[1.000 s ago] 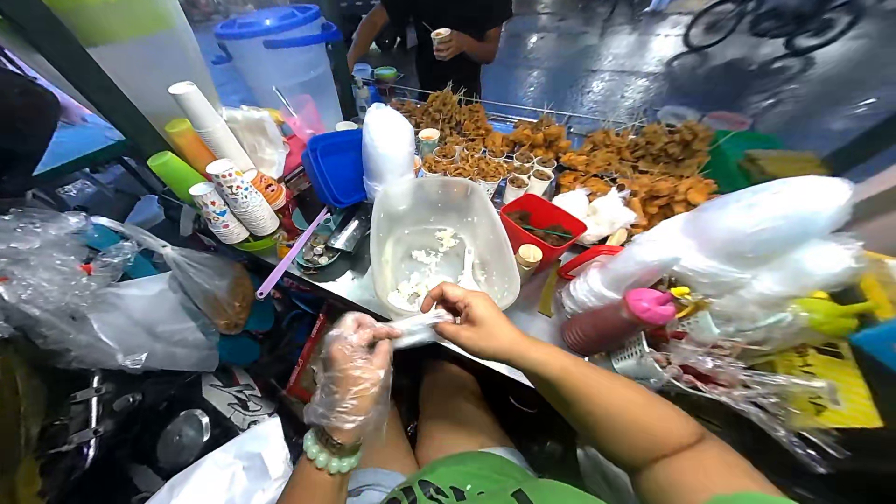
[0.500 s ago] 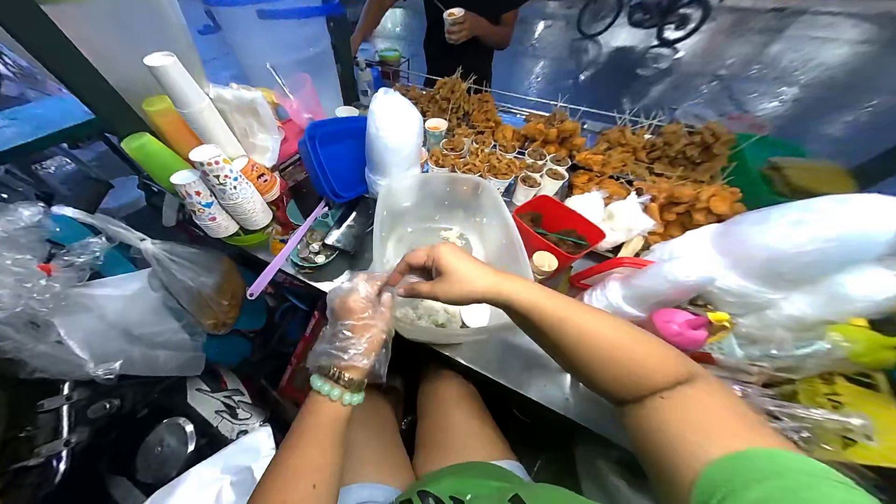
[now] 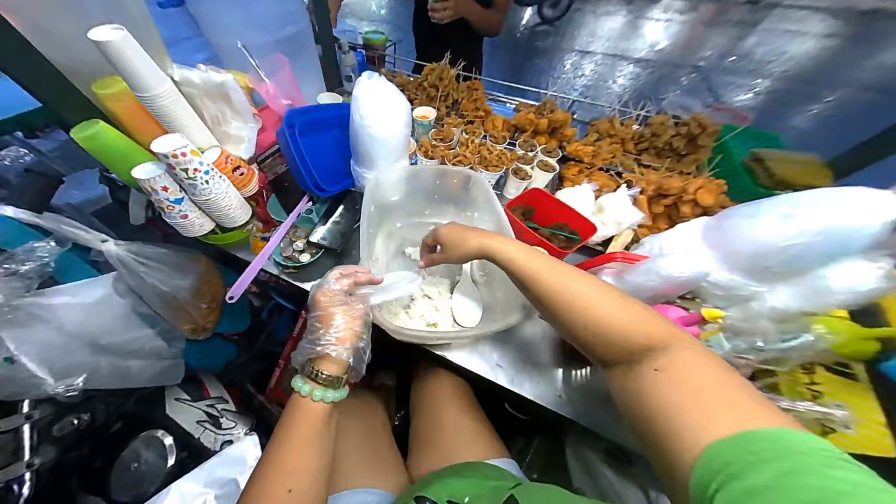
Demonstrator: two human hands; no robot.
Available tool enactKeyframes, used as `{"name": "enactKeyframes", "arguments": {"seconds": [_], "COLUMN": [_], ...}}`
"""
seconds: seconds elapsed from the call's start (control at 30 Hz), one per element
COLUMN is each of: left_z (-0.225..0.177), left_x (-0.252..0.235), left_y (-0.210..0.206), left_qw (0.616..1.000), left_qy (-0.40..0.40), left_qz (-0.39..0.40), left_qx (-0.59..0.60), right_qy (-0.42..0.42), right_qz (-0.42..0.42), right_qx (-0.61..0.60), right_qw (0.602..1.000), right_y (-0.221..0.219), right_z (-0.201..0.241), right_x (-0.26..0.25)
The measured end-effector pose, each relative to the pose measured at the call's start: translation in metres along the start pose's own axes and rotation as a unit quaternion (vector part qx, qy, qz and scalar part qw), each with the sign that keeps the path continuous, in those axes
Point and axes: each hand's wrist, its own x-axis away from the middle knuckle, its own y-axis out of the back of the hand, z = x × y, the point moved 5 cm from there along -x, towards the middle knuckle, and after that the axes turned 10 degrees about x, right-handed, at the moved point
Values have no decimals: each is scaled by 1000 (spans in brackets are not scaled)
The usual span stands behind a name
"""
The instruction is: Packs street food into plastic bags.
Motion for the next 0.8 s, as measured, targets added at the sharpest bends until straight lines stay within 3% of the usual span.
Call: {"name": "enactKeyframes", "arguments": {"seconds": [0.07,0.17,0.23,0.3,0.4,0.47,0.5,0.57,0.63,0.7,0.8], "left_z": [-3,-5,-4,-5,-1,-1,-2,-6,-10,-11,-8], "left_x": [-1,0,1,7,17,20,21,22,22,19,15], "left_y": [0,-6,-10,-14,-18,-20,-19,-14,-12,-13,-15], "left_qw": [1000,994,987,987,993,988,989,992,970,952,942], "left_qy": [18,73,64,5,-102,-57,-34,-55,-112,-58,8], "left_qz": [5,34,48,54,64,88,94,111,132,159,161], "left_qx": [8,-79,-138,-150,5,111,108,-16,-168,-255,-293], "right_qy": [-87,-240,-272,-259,-237,-235,-233,-202,-151,-99,-64], "right_qz": [87,164,202,213,231,252,257,253,255,243,217], "right_qx": [104,193,229,261,294,321,331,359,402,419,403], "right_qw": [987,937,913,905,897,882,878,875,866,869,887], "right_y": [-20,-54,-70,-76,-81,-86,-87,-88,-83,-75,-67], "right_z": [-17,-32,-40,-42,-45,-50,-52,-55,-52,-44,-43], "right_x": [-11,-13,-16,-16,-15,-15,-15,-14,-12,-6,1]}}
